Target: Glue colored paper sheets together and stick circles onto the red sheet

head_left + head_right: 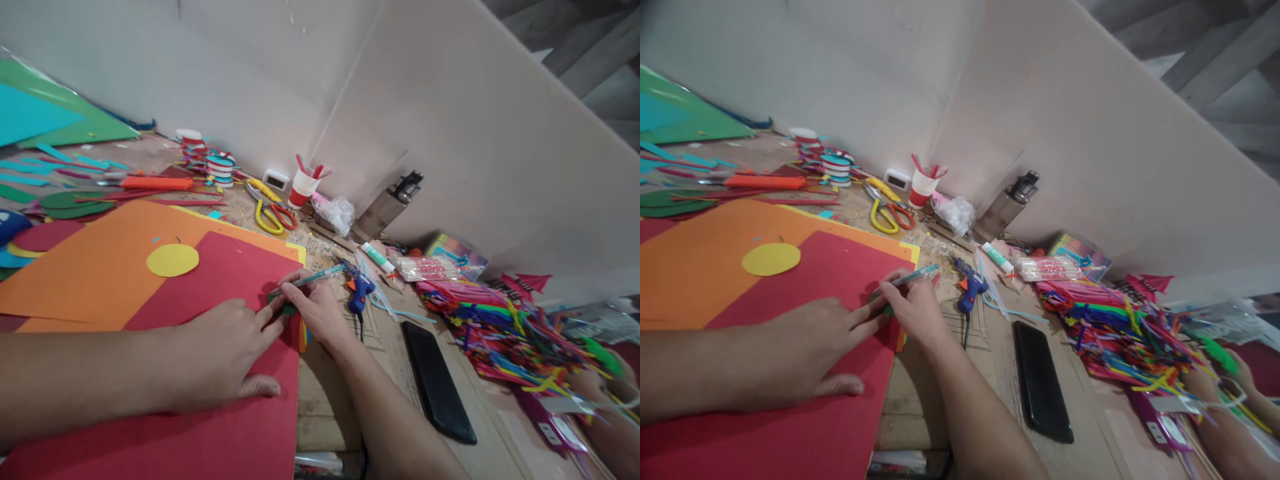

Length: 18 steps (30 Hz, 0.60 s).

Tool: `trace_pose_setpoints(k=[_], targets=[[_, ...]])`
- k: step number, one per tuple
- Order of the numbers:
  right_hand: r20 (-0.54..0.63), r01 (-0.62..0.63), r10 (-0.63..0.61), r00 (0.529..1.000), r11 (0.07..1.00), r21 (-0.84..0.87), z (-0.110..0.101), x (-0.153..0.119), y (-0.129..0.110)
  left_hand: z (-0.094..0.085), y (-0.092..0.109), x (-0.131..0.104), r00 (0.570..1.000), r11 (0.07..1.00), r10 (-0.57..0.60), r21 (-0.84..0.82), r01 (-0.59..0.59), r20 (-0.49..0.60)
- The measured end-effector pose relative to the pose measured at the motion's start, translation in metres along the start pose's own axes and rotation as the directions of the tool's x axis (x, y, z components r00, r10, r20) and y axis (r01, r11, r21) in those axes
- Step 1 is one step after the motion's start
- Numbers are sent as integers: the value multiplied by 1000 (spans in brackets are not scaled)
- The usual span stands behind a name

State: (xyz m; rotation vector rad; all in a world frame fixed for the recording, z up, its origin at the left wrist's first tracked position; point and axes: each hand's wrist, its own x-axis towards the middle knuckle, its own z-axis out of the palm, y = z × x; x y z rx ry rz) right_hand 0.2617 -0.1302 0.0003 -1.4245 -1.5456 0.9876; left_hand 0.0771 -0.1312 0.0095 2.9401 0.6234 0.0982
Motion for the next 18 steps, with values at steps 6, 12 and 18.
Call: trace_pose_setpoints(k=[6,12,18], targets=[[64,-4,8,998,997,-73,0,3,-2,-1,-1,0,999,1000,-7,12,7,34],[67,32,-16,998,972,-233,2,3,-5,1,-3,2,1000,1000,7,5,-7,18],[31,36,-29,999,963,-266,4,3,-7,4,-4,1,1000,999,5,-31,-6,-15]])
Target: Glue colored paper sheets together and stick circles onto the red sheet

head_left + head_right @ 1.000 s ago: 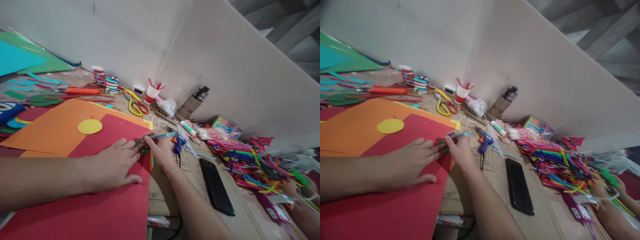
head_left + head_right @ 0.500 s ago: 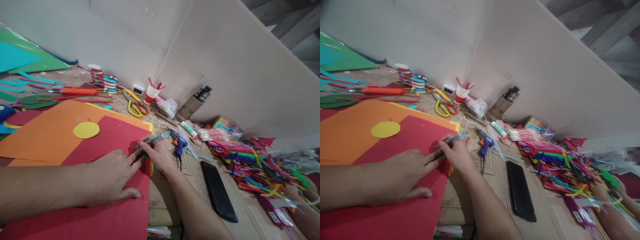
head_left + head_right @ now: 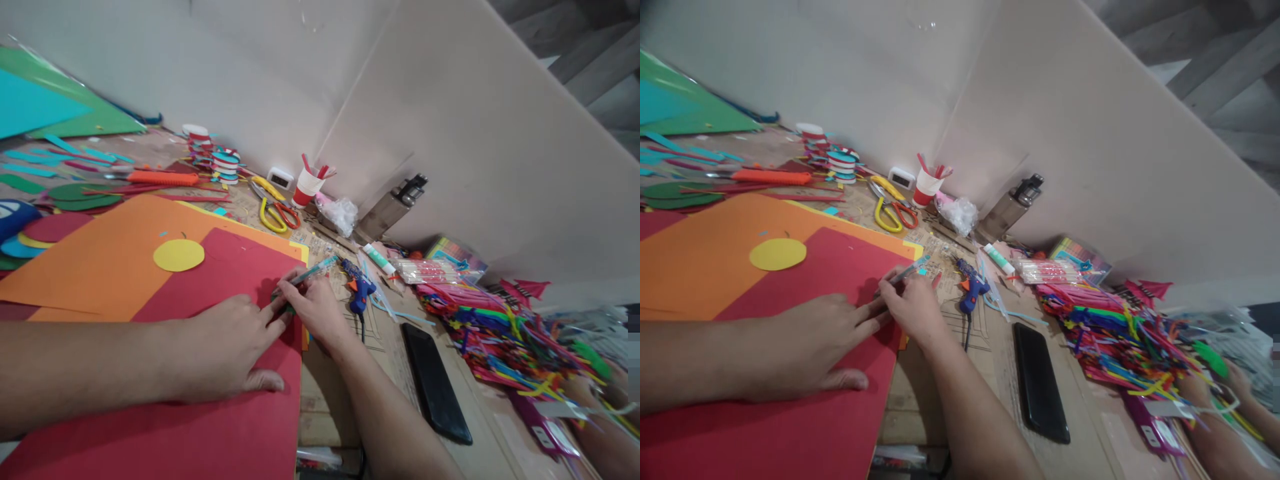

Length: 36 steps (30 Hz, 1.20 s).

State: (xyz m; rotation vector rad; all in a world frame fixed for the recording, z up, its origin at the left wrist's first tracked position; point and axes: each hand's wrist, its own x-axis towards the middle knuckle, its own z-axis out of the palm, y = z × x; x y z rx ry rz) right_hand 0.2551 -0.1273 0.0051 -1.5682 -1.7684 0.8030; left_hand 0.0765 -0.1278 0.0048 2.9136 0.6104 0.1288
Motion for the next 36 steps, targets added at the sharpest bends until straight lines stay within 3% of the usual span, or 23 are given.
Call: trace_pose_setpoints(k=[8,12,16,20,29,36], targets=[[-77,13,-15,997,1000,-24,2,3,1,-3,1,0,999,1000,-9,9,9,33],[-173,-12,32,984,993,115,0,5,4,-4,1,0,999,999,-9,33,8,43],[-322,-62,140,936,969,240,-7,5,8,-7,3,-1,996,999,-28,42,25,80],[-355,-70,164,920,962,263,-14,2,13,-9,3,-1,994,999,-42,34,39,100],[-331,-58,134,934,972,229,-15,0,13,-4,-6,2,998,998,-55,-21,56,33],[-336,-19,84,938,981,192,-14,2,20,-6,-22,11,991,995,32,-91,-44,-133]])
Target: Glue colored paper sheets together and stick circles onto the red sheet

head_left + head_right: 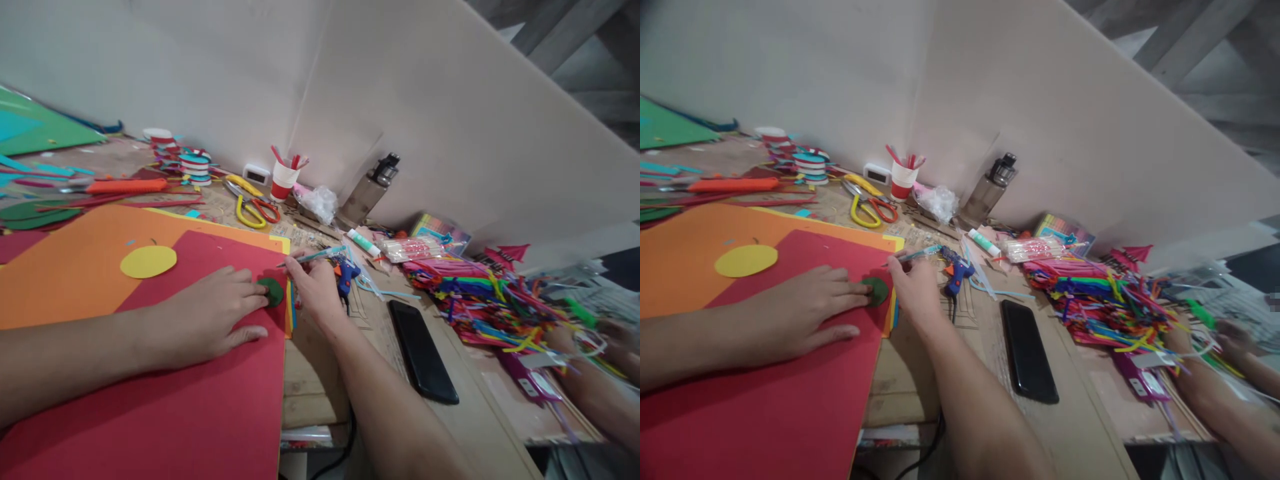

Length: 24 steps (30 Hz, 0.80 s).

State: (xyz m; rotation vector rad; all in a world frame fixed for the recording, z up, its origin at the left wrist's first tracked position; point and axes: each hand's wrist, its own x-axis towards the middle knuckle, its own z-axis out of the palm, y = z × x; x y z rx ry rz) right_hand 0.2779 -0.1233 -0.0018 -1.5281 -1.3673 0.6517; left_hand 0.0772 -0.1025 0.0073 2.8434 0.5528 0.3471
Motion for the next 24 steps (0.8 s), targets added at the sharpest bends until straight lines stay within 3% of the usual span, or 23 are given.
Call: trace_pose_setpoints(k=[4,17,24], targets=[[-5,5,-5,1000,1000,-30,0,0,0,3,-9,5,998,999,35,-20,-35,-43],[-27,98,-99,995,995,-31,0,-2,-9,1,-10,6,999,999,39,-35,-39,13],[-28,134,-136,990,989,-65,0,1,-3,2,-21,15,999,997,21,-72,-18,42]])
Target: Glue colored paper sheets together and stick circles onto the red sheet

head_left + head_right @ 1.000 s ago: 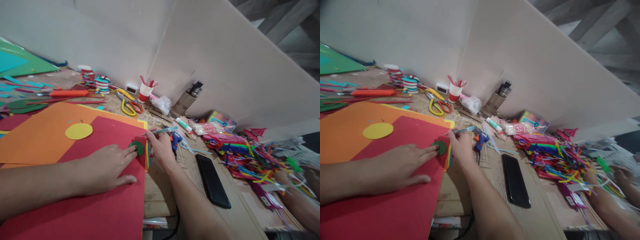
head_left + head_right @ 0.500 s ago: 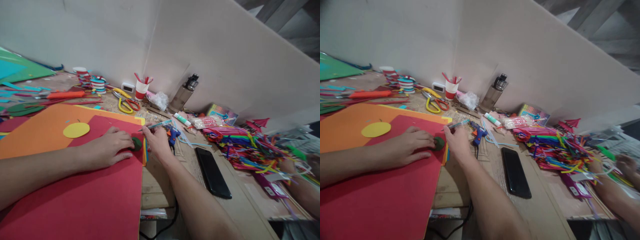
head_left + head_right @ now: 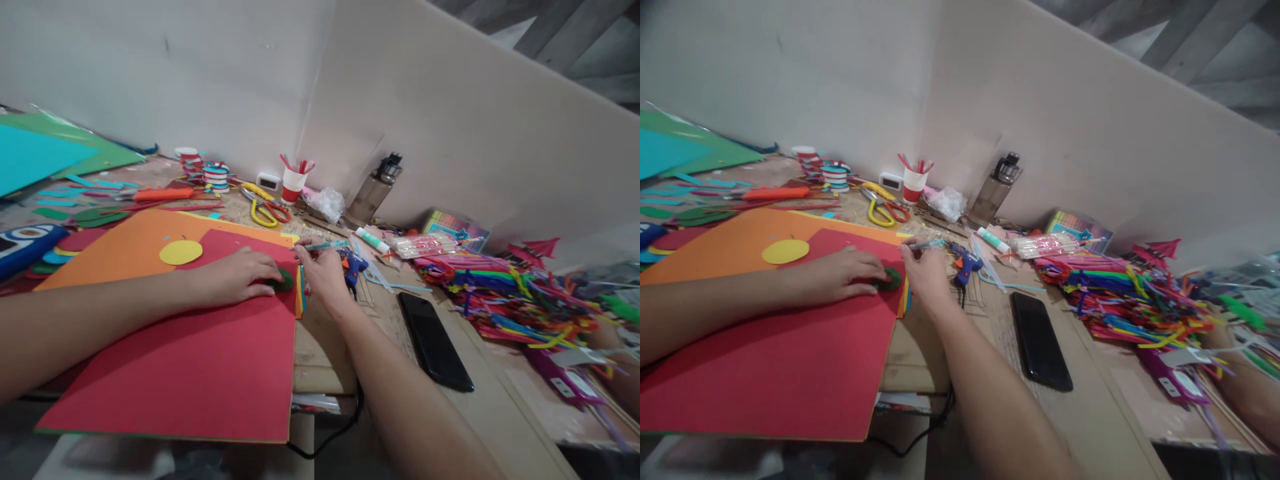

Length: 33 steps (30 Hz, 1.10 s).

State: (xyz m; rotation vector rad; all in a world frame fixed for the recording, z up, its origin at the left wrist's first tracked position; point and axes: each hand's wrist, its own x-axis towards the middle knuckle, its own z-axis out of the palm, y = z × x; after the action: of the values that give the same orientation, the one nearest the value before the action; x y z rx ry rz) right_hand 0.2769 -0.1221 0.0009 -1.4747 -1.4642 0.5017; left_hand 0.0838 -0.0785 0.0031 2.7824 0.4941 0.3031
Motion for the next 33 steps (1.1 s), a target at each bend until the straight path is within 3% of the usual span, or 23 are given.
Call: trace_pose_setpoints(k=[5,11,14,27,33], targets=[[-10,14,-15,1000,999,-53,-1,1,4,0,3,-5,999,999,37,-5,-37,-20],[4,26,-26,1000,999,-43,-3,-1,-2,-6,21,-22,966,964,255,-64,-257,-42],[16,23,-23,1000,999,-32,-3,-1,-4,-7,26,-24,950,947,309,-79,-312,-44],[50,2,-5,999,998,60,0,-2,4,-6,28,-26,947,944,317,-77,-320,-43],[32,-7,8,999,1000,-23,-3,0,0,-7,19,-24,946,937,311,-133,-322,-95]])
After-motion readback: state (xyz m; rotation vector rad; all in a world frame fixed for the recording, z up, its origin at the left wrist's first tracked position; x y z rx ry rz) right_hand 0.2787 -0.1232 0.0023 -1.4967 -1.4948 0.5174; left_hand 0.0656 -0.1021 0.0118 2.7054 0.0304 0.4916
